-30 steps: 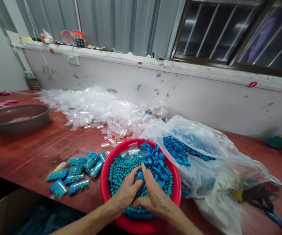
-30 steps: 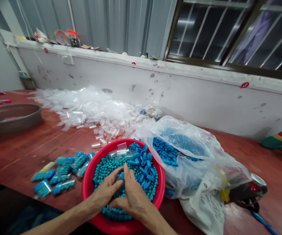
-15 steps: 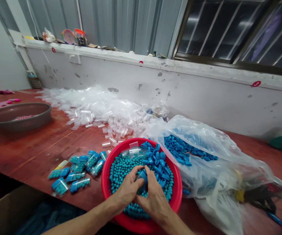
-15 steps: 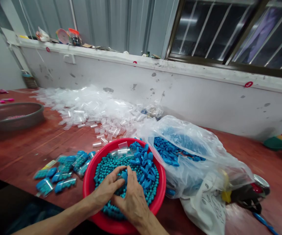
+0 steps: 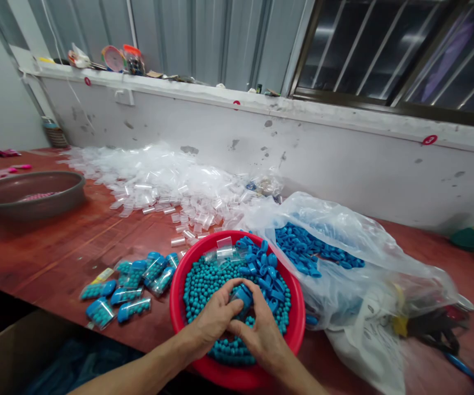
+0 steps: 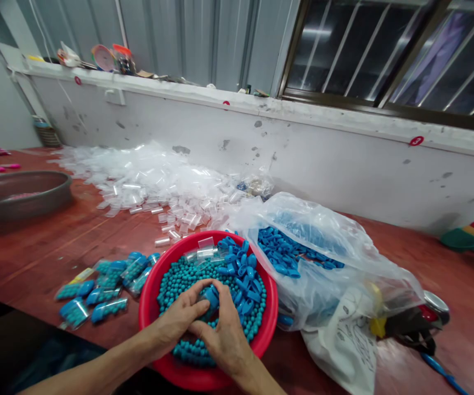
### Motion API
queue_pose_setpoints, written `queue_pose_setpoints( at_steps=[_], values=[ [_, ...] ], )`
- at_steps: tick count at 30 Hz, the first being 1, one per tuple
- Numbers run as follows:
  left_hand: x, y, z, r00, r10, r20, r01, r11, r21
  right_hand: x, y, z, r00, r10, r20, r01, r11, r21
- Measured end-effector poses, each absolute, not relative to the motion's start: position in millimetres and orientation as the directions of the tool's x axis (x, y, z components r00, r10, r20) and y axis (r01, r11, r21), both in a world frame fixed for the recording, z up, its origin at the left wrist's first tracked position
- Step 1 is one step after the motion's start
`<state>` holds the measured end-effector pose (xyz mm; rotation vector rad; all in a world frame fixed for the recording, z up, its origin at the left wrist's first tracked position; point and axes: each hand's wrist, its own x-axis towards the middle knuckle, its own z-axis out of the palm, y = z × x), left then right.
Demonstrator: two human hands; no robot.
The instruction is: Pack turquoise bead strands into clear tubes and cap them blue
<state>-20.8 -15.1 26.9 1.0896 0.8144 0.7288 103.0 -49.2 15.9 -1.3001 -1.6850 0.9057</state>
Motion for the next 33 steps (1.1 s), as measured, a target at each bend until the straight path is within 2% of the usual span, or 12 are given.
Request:
queue_pose_setpoints(
  at_steps=[3,7,9,11,14,18,22,27,30,33],
  values=[
    [-20,-15,27,0.491,0.846,-0.208,-0.106,0.294,0.95,103,-49,16,-0.148,0.977,0.155,0.38,0.201,-0.903],
    [-18,-14,24,0.428,0.886,-0.178,-0.173,0.273,0.946,106,-47,12,-0.196,0.972,0.125,0.473,0.206,-0.857],
    [-16,-14,21,0.408,0.894,-0.184,-0.137,0.259,0.956,108,-45,9,-0.207,0.976,0.06,0.533,0.164,-0.83],
    [-16,-13,16,0.374,0.917,-0.138,-0.063,0.174,0.983,108,-43,6,-0.206,0.978,0.041,0.6,0.159,-0.784],
    [-16,-14,12,0.372,0.926,-0.07,0.014,0.07,0.997,106,-43,5,-0.221,0.971,0.09,0.675,0.219,-0.705],
    [-13,-15,16,0.381,0.917,-0.115,0.009,0.121,0.993,101,-45,9,-0.188,0.964,0.186,0.723,0.264,-0.638],
    [-8,-16,19,0.312,0.935,-0.169,0.04,0.164,0.986,95,-45,9,-0.154,0.959,0.24,0.756,0.271,-0.597],
    [-7,-16,16,0.284,0.954,-0.1,0.133,0.064,0.989,91,-45,3,-0.15,0.975,0.164,0.763,0.22,-0.608],
    [-23,-13,21,0.319,0.948,-0.007,0.254,-0.079,0.964,95,-44,1,-0.268,0.959,0.09,0.678,0.254,-0.689],
    [-59,-2,34,0.302,0.953,0.019,0.412,-0.149,0.899,106,-34,5,-0.363,0.931,0.04,0.616,0.272,-0.739]
  ],
)
